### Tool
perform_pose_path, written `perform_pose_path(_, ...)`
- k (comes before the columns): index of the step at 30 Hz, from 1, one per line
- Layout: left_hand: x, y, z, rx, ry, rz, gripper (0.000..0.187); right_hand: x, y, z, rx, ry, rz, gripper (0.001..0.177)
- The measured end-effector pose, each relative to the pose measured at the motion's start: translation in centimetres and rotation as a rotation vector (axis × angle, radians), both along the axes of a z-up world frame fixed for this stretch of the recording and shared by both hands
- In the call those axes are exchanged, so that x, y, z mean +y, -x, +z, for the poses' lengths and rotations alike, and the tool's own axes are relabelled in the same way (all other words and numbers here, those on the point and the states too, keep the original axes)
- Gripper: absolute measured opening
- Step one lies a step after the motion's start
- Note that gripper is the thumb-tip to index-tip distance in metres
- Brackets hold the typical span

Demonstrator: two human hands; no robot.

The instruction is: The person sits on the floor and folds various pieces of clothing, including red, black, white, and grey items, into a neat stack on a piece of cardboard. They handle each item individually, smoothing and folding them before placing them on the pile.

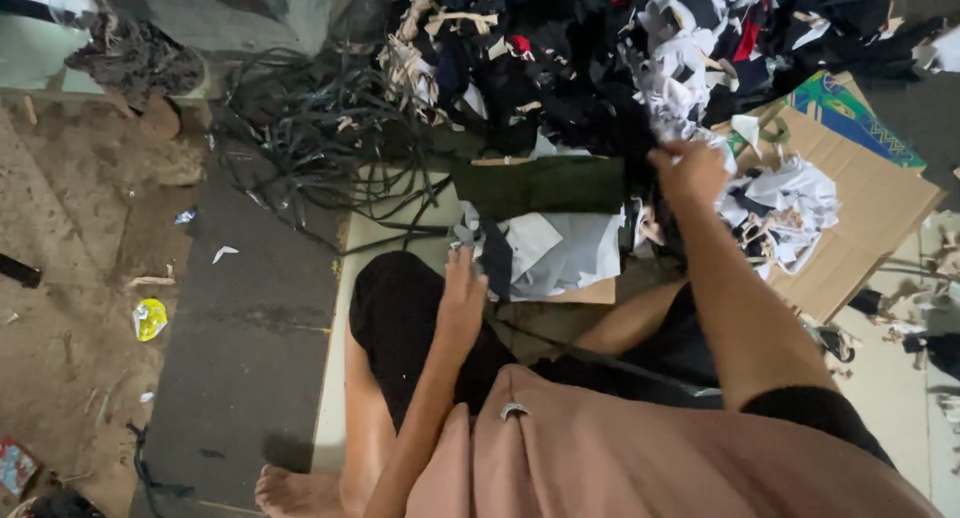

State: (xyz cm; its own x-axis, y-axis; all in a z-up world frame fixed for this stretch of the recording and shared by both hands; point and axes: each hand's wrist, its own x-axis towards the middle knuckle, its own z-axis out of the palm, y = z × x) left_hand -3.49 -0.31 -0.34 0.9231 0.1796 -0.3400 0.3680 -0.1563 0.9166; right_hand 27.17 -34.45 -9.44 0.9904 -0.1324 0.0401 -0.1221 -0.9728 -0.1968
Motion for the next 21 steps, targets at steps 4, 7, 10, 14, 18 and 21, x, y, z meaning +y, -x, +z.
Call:
perform_pose_path(4, 0.6, 0.0, -2.7, 0.026, -0.056, 0.013, 0.083, -6.8, -3.8, 5.9, -0.450, -0.413, 0.360, 0.017)
perform_pose_path(7, -0.6, -1.4, -5.3, -0.041, -0.086, -0.012, 0.072, -11.4, -5.2, 13.1, -0.459, -0.631, 0.314, 0.053)
perform_pose_path(10, -3.0, -2.8, -2.3, -0.083, -0.023, -0.063, 0.063, -10.5, -3.2, 20.5, -0.376, -1.157, 0.031, 0.049)
perform_pose_path(14, -5.7, -3.9, 2.2, 0.016, 0.191, -0.056, 0.060, -8.6, 1.9, 26.6, -0.169, -1.208, 0.010, 0.027)
perform_pose_path(18, -8.4, -5.2, 4.5, -0.047, 0.166, -0.164, 0.064, -8.7, 4.9, 27.1, -0.175, -1.595, -0.179, 0.012)
perform_pose_path(21, -11.1, -7.6, 7.3, -0.130, 0.172, -0.336, 0.064, -11.8, 4.1, 24.4, -0.264, -1.505, -0.258, 0.014)
